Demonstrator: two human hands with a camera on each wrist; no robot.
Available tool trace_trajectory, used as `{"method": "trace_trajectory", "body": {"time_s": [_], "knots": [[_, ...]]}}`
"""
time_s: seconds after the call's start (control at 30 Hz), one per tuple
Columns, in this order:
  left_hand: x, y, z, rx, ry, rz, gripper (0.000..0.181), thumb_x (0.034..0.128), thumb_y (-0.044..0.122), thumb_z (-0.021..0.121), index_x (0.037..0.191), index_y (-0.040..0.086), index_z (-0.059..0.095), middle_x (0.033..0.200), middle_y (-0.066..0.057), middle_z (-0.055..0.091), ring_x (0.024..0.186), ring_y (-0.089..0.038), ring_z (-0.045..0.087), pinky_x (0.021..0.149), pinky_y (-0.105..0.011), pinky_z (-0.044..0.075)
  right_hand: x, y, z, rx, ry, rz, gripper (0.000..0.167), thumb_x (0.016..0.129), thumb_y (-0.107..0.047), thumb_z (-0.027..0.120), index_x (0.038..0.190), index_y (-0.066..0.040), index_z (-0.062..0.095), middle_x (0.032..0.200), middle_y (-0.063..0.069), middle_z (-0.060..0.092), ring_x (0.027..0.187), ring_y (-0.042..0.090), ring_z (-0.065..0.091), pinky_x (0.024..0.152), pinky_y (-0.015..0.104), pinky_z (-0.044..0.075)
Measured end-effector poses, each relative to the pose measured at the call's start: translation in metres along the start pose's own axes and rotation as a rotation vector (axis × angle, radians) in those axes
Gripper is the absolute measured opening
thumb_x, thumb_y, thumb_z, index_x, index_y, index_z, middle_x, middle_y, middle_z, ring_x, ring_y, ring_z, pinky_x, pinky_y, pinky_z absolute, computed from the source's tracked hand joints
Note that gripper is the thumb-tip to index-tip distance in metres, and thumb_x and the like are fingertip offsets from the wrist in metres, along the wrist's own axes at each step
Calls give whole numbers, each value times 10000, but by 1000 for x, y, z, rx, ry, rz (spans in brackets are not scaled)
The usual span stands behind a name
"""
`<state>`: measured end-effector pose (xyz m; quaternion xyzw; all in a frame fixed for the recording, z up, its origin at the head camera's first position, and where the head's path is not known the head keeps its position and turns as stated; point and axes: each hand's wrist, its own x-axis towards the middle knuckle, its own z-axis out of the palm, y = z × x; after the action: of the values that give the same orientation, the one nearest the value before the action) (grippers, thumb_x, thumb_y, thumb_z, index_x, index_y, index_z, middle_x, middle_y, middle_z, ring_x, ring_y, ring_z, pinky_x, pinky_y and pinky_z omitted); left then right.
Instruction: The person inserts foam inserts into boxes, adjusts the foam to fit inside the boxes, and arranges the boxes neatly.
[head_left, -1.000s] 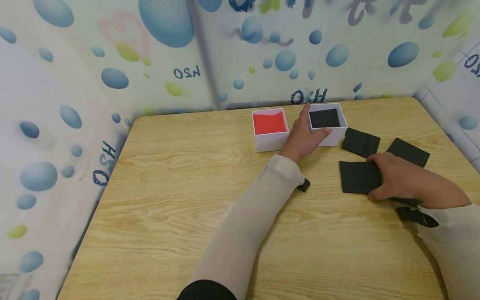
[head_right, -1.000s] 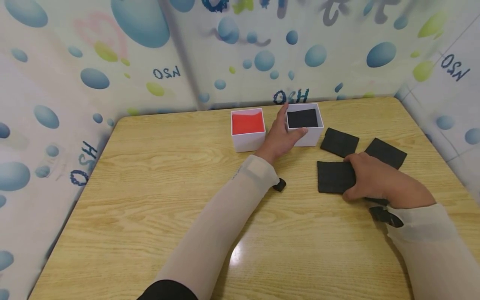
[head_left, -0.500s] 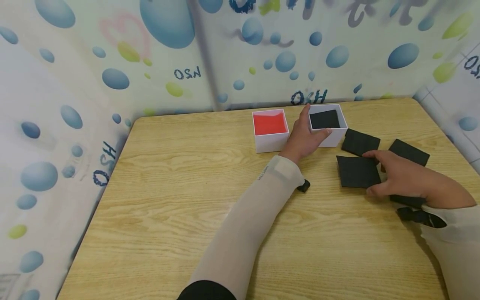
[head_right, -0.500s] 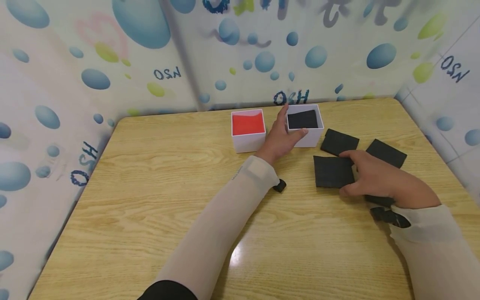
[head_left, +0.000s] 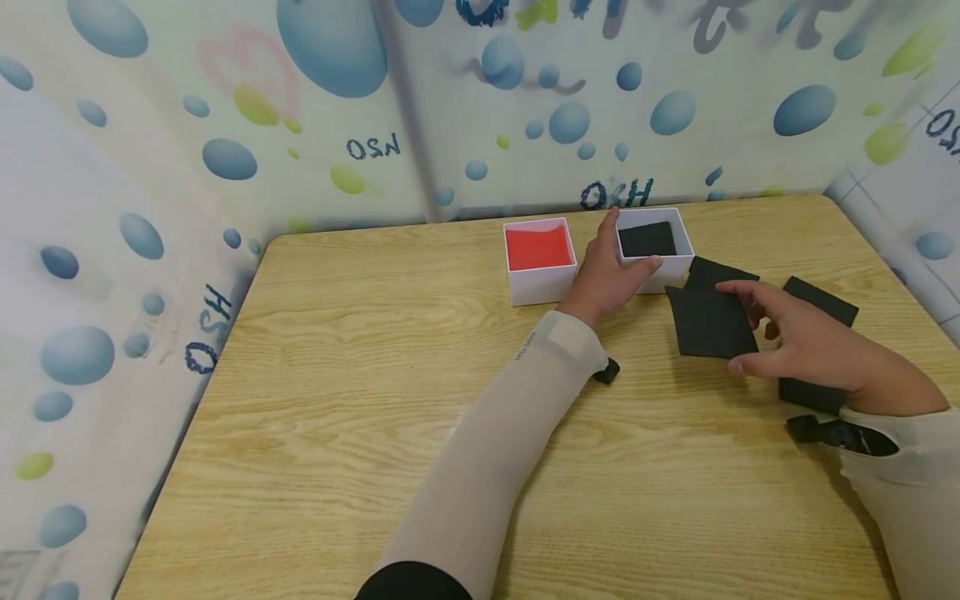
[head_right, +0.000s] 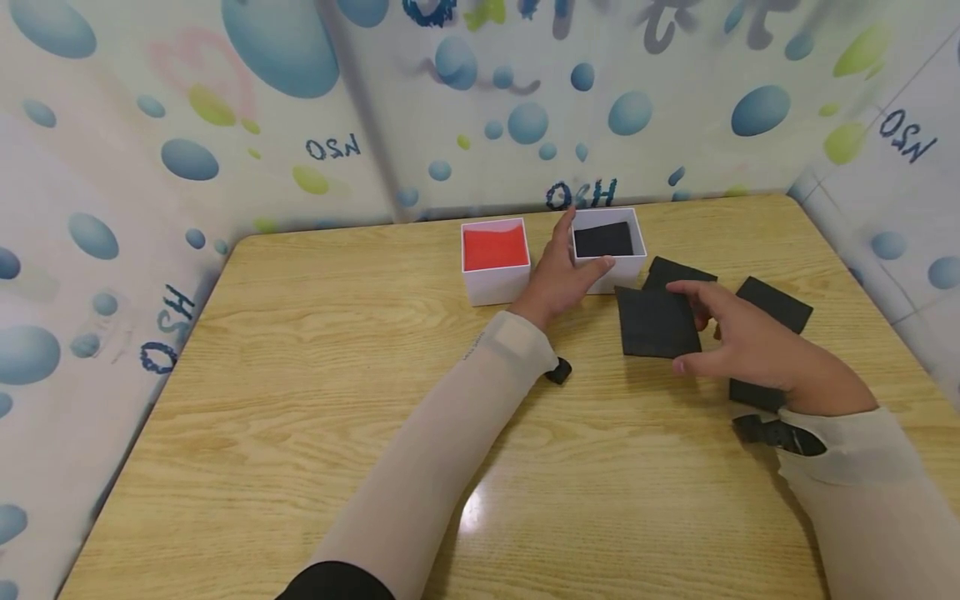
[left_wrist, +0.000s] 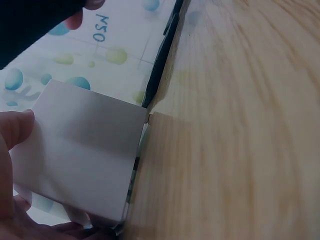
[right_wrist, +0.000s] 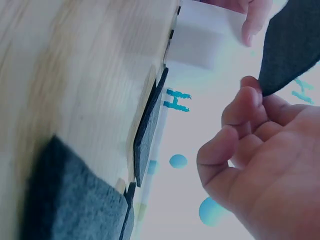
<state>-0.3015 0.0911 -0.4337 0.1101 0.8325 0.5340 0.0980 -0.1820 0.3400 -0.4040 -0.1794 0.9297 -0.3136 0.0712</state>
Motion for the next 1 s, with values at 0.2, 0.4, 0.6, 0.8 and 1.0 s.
{"method": "trace_trajectory", "body": {"time_s": [0.2, 0.4, 0.6, 0.8, 1.0], "knots": [[1, 1, 0, -2, -2, 1, 951, 976, 440, 733, 1683, 414, 99, 1614, 35, 409, 1331, -173, 489, 1184, -426, 441, -1, 0, -2, 87, 60, -35, 965, 798, -7, 861, 1605, -32, 333, 1140, -12, 536, 912, 66, 473, 704, 243, 393], [1, 2, -1, 8, 0, -6, 963, 974, 448, 737, 1682, 423, 84, 1634, 54, 389, 1380, -169, 471, 1197, -437, 429, 1, -3, -5, 110, 109, -15, 977, 776, 23, 858, 1608, -64, 353, 1149, -125, 525, 909, 84, 487, 716, 235, 393], [3, 1, -2, 14, 4, -6, 967, 975, 435, 743, 1682, 418, 82, 1619, 53, 400, 1367, -157, 472, 1182, -419, 447, 8, -8, -9, 124, 106, 5, 965, 800, 14, 844, 1614, -65, 332, 1216, -17, 496, 932, 86, 472, 710, 221, 396], [5, 0, -1, 35, 4, -15, 987, 965, 470, 746, 1680, 429, 67, 1651, 81, 369, 1466, -131, 416, 1222, -419, 394, 17, -13, -17, 137, 111, 2, 953, 814, 17, 831, 1621, -66, 330, 1305, -22, 450, 941, 104, 467, 687, 226, 404], [5, -1, 0, 24, -12, -11, 988, 963, 473, 748, 1681, 425, 71, 1690, 96, 323, 1524, -124, 364, 1236, -410, 373, 28, -14, -30, 126, 92, 23, 952, 851, -12, 818, 1646, -95, 301, 1369, -39, 436, 964, 84, 484, 714, 199, 410]]}}
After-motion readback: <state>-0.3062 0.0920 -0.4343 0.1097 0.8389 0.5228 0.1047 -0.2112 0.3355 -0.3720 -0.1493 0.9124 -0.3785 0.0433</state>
